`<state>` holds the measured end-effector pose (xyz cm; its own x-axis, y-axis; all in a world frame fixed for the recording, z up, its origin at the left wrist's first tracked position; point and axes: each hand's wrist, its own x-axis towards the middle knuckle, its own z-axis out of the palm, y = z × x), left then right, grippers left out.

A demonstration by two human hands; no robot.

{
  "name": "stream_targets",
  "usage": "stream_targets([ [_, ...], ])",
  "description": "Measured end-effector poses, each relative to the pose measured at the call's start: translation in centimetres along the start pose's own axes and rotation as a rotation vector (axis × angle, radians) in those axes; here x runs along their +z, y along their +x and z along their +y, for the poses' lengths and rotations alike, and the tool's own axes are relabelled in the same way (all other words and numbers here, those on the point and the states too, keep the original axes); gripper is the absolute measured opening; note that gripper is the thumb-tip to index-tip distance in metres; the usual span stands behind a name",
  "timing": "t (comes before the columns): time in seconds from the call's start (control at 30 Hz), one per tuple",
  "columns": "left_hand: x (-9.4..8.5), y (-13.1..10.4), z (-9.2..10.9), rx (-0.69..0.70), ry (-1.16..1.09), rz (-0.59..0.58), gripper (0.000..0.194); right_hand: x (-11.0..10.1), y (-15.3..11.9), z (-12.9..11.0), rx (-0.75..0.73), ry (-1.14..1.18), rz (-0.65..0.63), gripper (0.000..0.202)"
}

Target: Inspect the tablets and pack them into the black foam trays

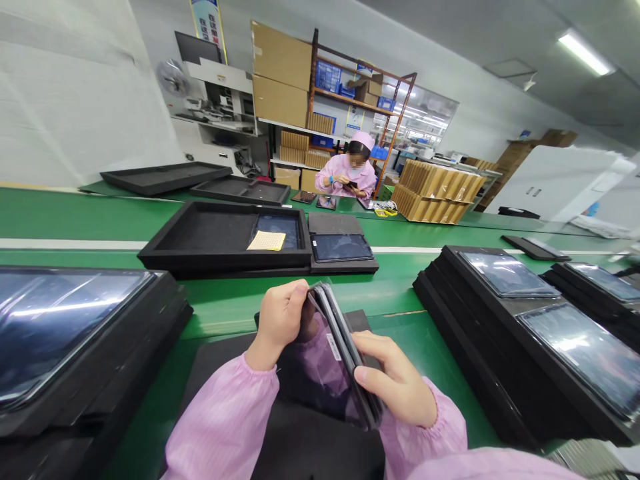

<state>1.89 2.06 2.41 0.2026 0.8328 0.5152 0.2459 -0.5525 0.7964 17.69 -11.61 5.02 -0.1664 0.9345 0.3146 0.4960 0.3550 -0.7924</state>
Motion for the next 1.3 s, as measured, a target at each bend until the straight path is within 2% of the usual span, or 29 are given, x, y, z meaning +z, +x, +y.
stream_targets([
  [0.23, -0.1, 0.0, 0.2, -0.002, -0.067, -0.025, 0.063, 0.1, 0.0, -0.2, -0.046, 0.026, 0.009, 0.038],
  [0.4, -0.1, 0.0, 0.2, 0.002, -0.195, -0.104, 0.070, 1.5, -0.5, -1.1, -0.073, 0.002, 0.067, 0.014],
  [0.6, -0.3, -0.2, 0.3, 0.016, -0.285, -0.206, 0.073, 3.6, -1.4, -2.3, -0.034, -0.069, 0.192, 0.034],
  [0.83, -0.4, -0.3, 0.8, 0.008, -0.309, -0.265, 0.075, 3.9, -1.6, -2.3, -0.104, -0.130, 0.206, 0.025],
  [0.97, -0.7, -0.6, 0.9, 0.051, -0.311, -0.264, 0.075, 3.9, -1.8, -1.8, -0.233, -0.181, 0.234, 0.029],
  [1.03, -1.0, -0.8, 0.7, 0.111, -0.310, -0.258, 0.075, 4.1, -2.0, -1.2, -0.357, -0.188, 0.228, 0.037],
  [1.1, -1.2, -0.8, 0.6, 0.194, -0.306, -0.275, 0.076, 4.6, -2.2, -0.6, -0.420, -0.197, 0.220, 0.040],
  [1.23, -1.4, -0.6, 0.4, 0.263, -0.240, -0.312, 0.075, 5.8, -2.1, -0.3, -0.277, -0.193, 0.346, 0.016],
  [1.3, -1.5, -0.4, 0.4, 0.258, -0.229, -0.284, 0.075, 6.2, -1.8, -0.6, -0.186, -0.156, 0.395, 0.013],
])
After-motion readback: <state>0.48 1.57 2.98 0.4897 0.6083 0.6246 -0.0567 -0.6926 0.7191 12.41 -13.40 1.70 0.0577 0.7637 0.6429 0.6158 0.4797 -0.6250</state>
